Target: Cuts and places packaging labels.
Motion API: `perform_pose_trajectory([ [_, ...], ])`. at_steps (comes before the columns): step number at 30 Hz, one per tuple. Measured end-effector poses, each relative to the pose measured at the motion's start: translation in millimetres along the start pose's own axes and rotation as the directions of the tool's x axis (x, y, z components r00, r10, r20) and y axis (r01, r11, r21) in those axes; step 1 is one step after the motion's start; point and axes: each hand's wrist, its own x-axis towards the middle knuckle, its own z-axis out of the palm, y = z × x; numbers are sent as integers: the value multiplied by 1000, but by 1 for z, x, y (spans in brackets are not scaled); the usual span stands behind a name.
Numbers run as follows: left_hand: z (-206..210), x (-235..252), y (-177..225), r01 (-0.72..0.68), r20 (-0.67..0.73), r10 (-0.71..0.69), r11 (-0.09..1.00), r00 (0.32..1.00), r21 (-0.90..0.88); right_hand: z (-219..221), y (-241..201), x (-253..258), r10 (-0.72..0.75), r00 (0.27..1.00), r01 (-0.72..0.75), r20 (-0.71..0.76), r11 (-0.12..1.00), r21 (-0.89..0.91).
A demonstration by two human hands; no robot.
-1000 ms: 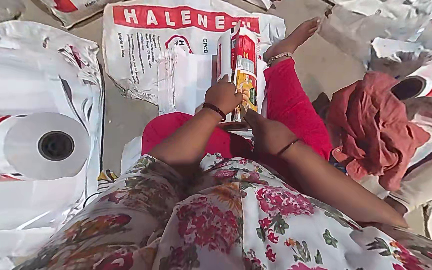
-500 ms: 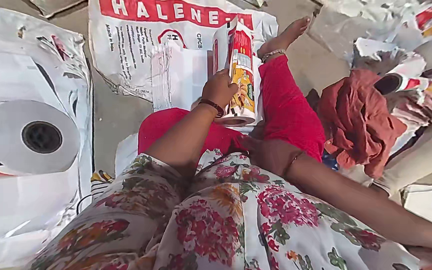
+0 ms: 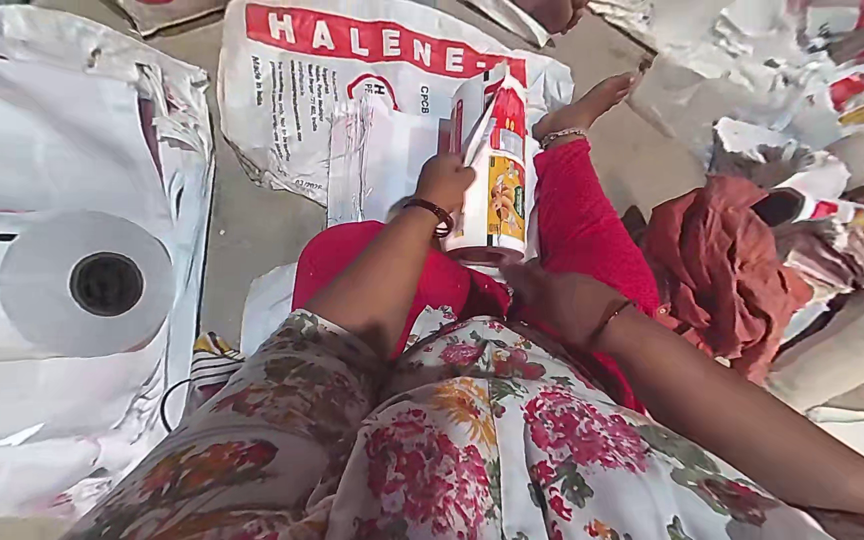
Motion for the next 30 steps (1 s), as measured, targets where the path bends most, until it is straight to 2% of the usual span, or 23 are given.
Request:
perform_pose_trajectory([
  [2,-7,-3,0,76,-18,-76,997,997,-29,2,4,-6,-2,999,4,-39,999,40],
  [5,-23,-7,10,66,-18,-64,979,998,194,-14,5,2,33,967,8,-252,987,161],
  [10,-25,1,2,112,-15,-112,957,994,266,-49,32,55,130,929,-5,-346,940,340],
  [15,-13,8,0,144,-73,-135,980,988,134,-104,46,124,179,927,3,-331,877,481],
  [19,-4,18,1,74,-89,-59,983,994,169,-133,47,181,182,901,24,-394,885,465],
  [22,-1,25,2,45,-6,-45,968,999,246,-149,38,200,187,889,22,-417,894,448],
  [25,3,35,-4,37,76,-53,980,996,198,-160,40,217,196,903,-12,-383,900,435],
  [30,-2,43,0,71,125,-93,983,988,169,-169,42,226,203,915,-44,-348,910,413],
])
